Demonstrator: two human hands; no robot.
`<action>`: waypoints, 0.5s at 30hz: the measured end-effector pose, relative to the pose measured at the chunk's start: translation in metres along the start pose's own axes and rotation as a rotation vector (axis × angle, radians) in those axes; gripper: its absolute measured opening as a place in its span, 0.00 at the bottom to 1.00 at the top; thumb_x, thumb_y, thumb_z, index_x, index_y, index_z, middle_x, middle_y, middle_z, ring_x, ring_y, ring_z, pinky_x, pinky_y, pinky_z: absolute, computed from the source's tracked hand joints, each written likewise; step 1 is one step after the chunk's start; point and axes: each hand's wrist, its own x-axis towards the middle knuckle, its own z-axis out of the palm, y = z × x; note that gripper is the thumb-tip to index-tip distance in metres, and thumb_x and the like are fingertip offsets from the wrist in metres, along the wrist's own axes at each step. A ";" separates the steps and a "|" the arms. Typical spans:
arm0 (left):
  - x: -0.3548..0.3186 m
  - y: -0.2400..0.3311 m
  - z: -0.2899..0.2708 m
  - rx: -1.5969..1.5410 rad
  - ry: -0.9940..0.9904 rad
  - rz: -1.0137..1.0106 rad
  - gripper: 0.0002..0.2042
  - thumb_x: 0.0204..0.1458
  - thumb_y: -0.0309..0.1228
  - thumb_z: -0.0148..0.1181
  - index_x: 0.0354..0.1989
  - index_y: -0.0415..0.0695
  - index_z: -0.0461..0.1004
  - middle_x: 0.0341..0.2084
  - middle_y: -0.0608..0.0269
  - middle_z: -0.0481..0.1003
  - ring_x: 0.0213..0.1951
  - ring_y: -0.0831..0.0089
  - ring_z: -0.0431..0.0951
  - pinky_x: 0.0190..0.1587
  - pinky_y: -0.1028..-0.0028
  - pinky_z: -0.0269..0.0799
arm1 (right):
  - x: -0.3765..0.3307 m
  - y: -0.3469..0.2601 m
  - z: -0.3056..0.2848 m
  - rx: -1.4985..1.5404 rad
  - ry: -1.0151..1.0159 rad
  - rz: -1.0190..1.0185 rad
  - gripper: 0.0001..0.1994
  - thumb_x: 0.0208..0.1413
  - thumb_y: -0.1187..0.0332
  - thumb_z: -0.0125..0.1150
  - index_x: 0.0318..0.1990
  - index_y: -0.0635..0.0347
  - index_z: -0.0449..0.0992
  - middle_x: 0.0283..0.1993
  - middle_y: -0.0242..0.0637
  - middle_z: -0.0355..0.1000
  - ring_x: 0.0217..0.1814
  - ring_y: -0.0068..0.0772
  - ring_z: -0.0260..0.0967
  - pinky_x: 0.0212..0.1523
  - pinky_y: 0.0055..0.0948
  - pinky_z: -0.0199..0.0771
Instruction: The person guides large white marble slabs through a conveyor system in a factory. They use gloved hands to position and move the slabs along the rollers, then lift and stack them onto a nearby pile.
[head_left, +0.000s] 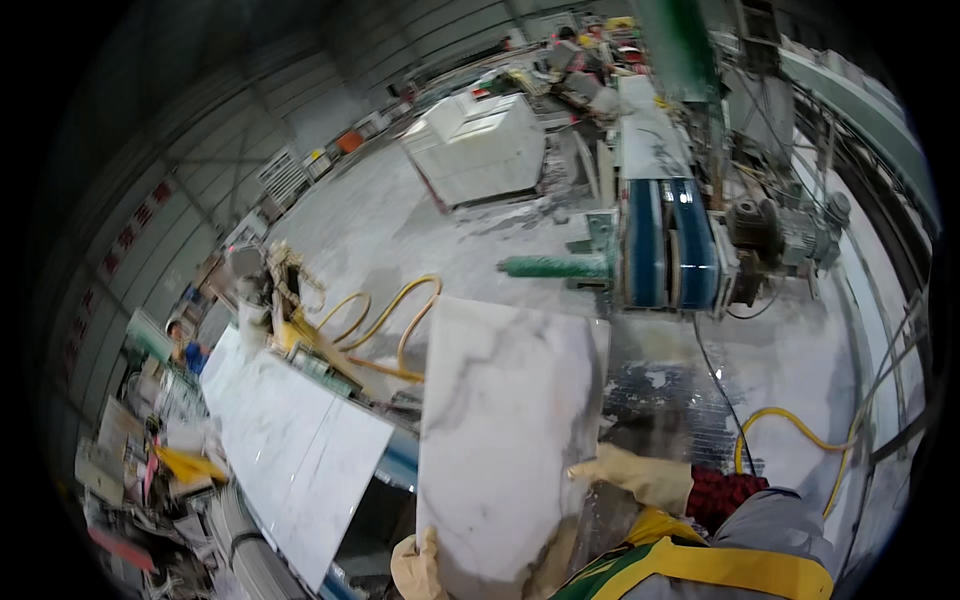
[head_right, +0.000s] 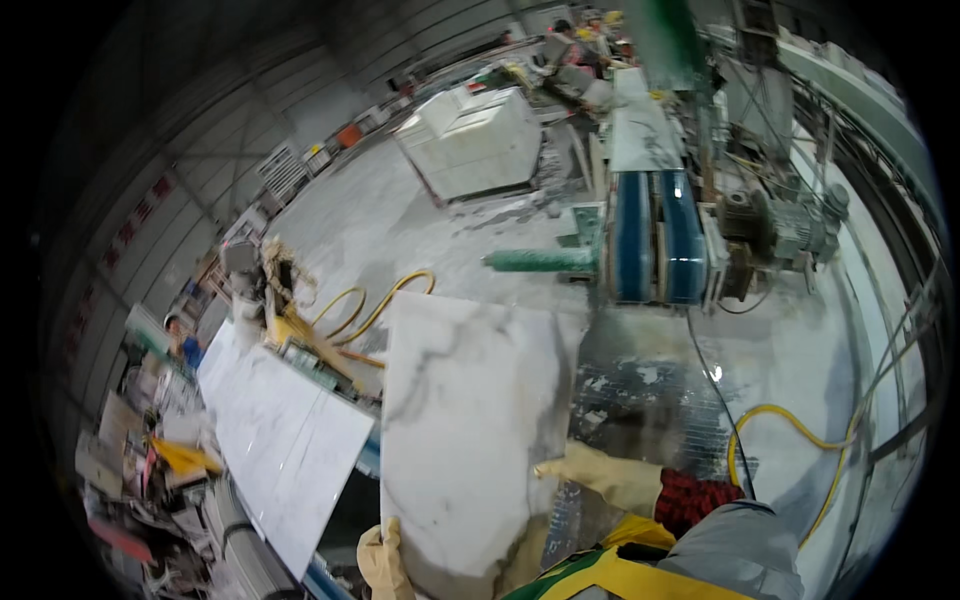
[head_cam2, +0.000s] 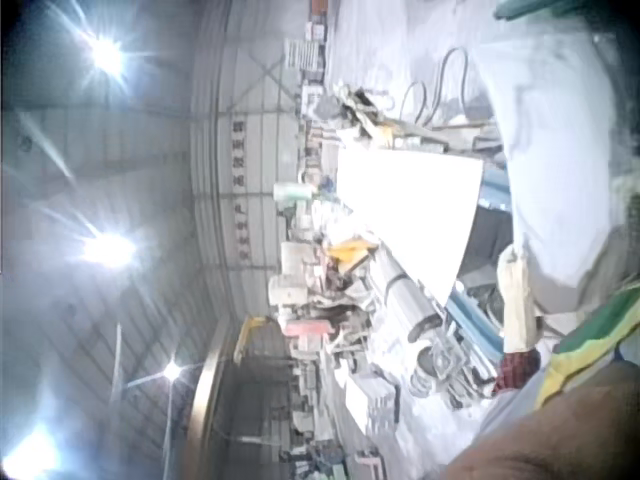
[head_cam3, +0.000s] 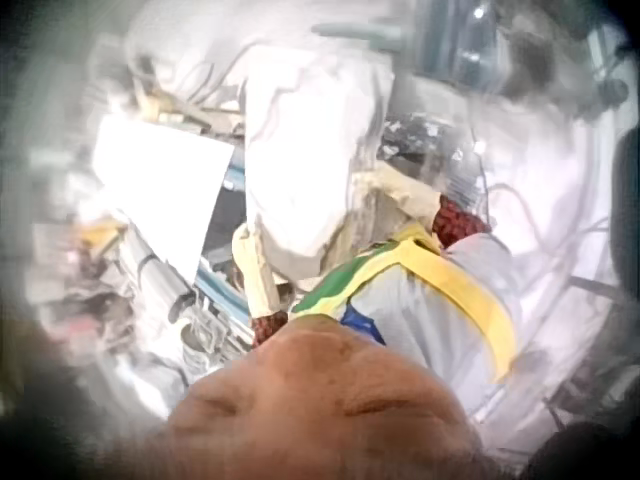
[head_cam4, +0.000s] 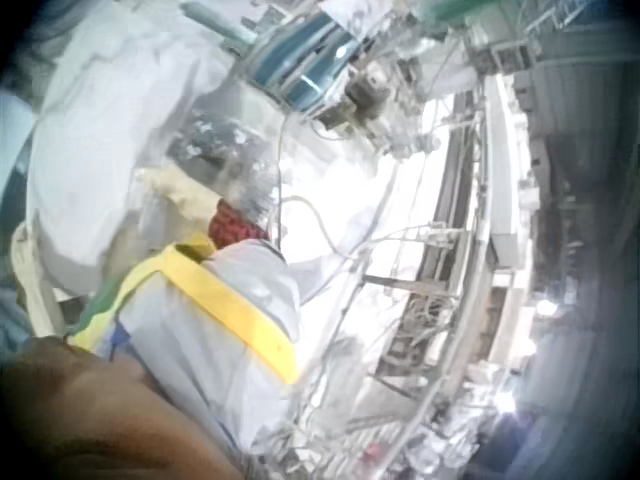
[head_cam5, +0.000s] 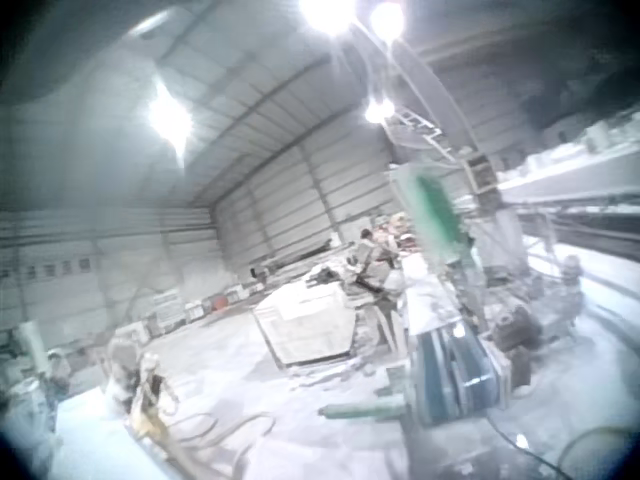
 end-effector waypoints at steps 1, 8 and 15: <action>0.010 0.026 0.028 0.107 0.005 -0.092 0.24 0.66 0.48 0.76 0.31 0.38 0.81 0.23 0.76 0.70 0.26 0.84 0.64 0.31 0.75 0.56 | 0.022 -0.005 -0.029 -0.048 0.039 -0.017 0.24 0.64 0.67 0.78 0.65 0.65 0.81 0.58 0.39 0.84 0.60 0.35 0.80 0.64 0.38 0.80; 0.066 0.086 0.255 -0.120 -0.107 -0.115 0.31 0.70 0.57 0.67 0.42 0.31 0.86 0.34 0.59 0.86 0.35 0.71 0.80 0.42 0.68 0.76 | 0.006 -0.162 -0.207 0.143 0.313 -0.387 0.18 0.60 0.69 0.80 0.56 0.66 0.85 0.45 0.32 0.86 0.47 0.25 0.80 0.52 0.28 0.79; 0.060 0.148 0.395 0.064 -0.341 -0.327 0.34 0.69 0.61 0.63 0.55 0.35 0.88 0.44 0.55 0.89 0.44 0.64 0.85 0.52 0.63 0.80 | -0.024 -0.171 -0.308 0.137 0.609 -0.296 0.19 0.62 0.67 0.77 0.58 0.62 0.85 0.49 0.34 0.84 0.47 0.25 0.78 0.51 0.30 0.78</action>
